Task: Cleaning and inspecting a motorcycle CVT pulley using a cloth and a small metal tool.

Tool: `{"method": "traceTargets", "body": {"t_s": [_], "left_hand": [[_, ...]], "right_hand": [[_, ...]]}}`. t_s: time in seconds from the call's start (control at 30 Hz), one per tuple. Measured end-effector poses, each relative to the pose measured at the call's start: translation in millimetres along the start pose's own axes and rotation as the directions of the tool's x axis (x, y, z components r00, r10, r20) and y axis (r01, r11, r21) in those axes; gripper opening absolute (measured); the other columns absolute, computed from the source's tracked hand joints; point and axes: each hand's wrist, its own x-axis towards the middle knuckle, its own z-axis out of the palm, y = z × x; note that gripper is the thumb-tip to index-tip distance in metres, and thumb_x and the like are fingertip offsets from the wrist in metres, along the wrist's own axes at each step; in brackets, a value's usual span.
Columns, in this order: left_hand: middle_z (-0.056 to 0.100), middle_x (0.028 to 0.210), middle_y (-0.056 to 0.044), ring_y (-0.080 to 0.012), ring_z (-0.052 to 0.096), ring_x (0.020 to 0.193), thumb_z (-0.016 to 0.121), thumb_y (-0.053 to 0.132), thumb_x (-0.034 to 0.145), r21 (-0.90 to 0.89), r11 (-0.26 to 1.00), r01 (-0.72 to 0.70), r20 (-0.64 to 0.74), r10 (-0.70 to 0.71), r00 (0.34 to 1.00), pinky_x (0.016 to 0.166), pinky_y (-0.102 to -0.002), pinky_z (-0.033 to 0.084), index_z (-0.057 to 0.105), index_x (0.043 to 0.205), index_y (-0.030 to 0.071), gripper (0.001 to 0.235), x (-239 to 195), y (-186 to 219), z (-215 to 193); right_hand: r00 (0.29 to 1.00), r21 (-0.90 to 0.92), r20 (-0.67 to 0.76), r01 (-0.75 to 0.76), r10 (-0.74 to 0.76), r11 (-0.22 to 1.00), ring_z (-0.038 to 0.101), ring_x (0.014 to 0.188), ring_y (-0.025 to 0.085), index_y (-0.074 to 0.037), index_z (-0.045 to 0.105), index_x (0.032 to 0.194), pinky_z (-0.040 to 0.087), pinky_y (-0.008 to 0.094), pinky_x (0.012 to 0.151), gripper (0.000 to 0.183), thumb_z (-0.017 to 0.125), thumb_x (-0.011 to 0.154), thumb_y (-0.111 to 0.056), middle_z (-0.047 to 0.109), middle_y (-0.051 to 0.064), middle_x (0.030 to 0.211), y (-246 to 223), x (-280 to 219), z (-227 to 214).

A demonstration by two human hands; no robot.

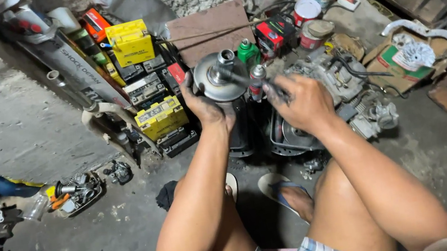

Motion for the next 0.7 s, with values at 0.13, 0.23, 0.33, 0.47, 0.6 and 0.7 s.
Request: {"method": "traceTargets", "body": {"t_s": [0.13, 0.23, 0.33, 0.47, 0.6, 0.7], "left_hand": [[0.072, 0.082, -0.012, -0.0270, 0.073, 0.078, 0.069, 0.036, 0.083, -0.001, 1.000, -0.006, -0.014, 0.006, 1.000, 0.078, -0.040, 0.063, 0.068, 0.081, 0.011, 0.026, -15.0, 3.4, 17.5], [0.072, 0.080, -0.012, -0.0268, 0.073, 0.076, 0.072, 0.038, 0.080, 0.012, 1.000, -0.006, -0.031, 0.006, 1.000, 0.078, -0.042, 0.062, 0.067, 0.079, 0.010, 0.027, -20.4, 1.0, 19.4], [0.072, 0.077, -0.010, -0.0266, 0.073, 0.074, 0.072, 0.041, 0.079, -0.033, 0.999, 0.022, -0.020, -0.022, 1.000, 0.076, -0.042, 0.062, 0.069, 0.075, 0.012, 0.029, -30.7, -0.1, 30.5], [0.071, 0.076, -0.010, -0.0262, 0.073, 0.073, 0.069, 0.037, 0.081, -0.074, 0.997, 0.019, -0.001, -0.019, 1.000, 0.074, -0.040, 0.063, 0.067, 0.075, 0.013, 0.025, -32.0, -3.9, 33.2], [0.074, 0.081, -0.011, -0.0285, 0.074, 0.077, 0.071, 0.039, 0.080, -0.115, 0.992, 0.050, 0.010, -0.049, 0.999, 0.078, -0.043, 0.063, 0.069, 0.080, 0.012, 0.027, -32.0, -7.9, 33.6], [0.074, 0.084, -0.013, -0.0309, 0.074, 0.080, 0.071, 0.042, 0.081, -0.136, 0.988, 0.068, -0.007, -0.070, 0.998, 0.081, -0.047, 0.062, 0.068, 0.082, 0.012, 0.030, -39.0, -8.3, 35.1]], "right_hand": [[0.999, 0.011, 0.041, 0.001, -0.002, 1.000, 0.070, 0.067, 0.036, -0.020, 0.072, 0.095, 0.056, 0.047, 0.057, 0.030, 0.064, 0.098, -0.049, 0.067, 0.010, 0.073, -0.1, -1.6, -4.7], [0.998, -0.006, -0.048, -0.028, 0.028, 1.000, 0.070, 0.074, 0.030, -0.029, 0.069, 0.096, 0.057, 0.044, 0.062, 0.026, 0.065, 0.098, -0.054, 0.062, 0.004, 0.075, 4.8, -1.2, 2.5], [0.999, -0.006, 0.036, -0.031, 0.031, 1.000, 0.071, 0.074, 0.033, -0.024, 0.068, 0.094, 0.058, 0.046, 0.062, 0.026, 0.062, 0.100, -0.049, 0.065, 0.007, 0.075, 2.7, -0.8, -0.6], [0.996, -0.036, 0.088, -0.024, 0.027, 0.999, 0.072, 0.074, 0.034, -0.023, 0.070, 0.096, 0.058, 0.047, 0.062, 0.024, 0.063, 0.098, -0.045, 0.068, 0.008, 0.078, -7.1, -1.5, -15.6], [1.000, -0.055, 0.023, -0.013, 0.014, 0.998, 0.070, 0.071, 0.033, -0.023, 0.068, 0.096, 0.057, 0.046, 0.059, 0.025, 0.060, 0.103, -0.046, 0.064, 0.006, 0.077, -9.0, 2.0, -20.6], [0.996, -0.057, 0.084, 0.017, -0.012, 0.998, 0.070, 0.070, 0.037, -0.021, 0.070, 0.098, 0.057, 0.048, 0.058, 0.025, 0.063, 0.098, -0.044, 0.066, 0.010, 0.076, -4.7, -3.8, -16.4]]}}
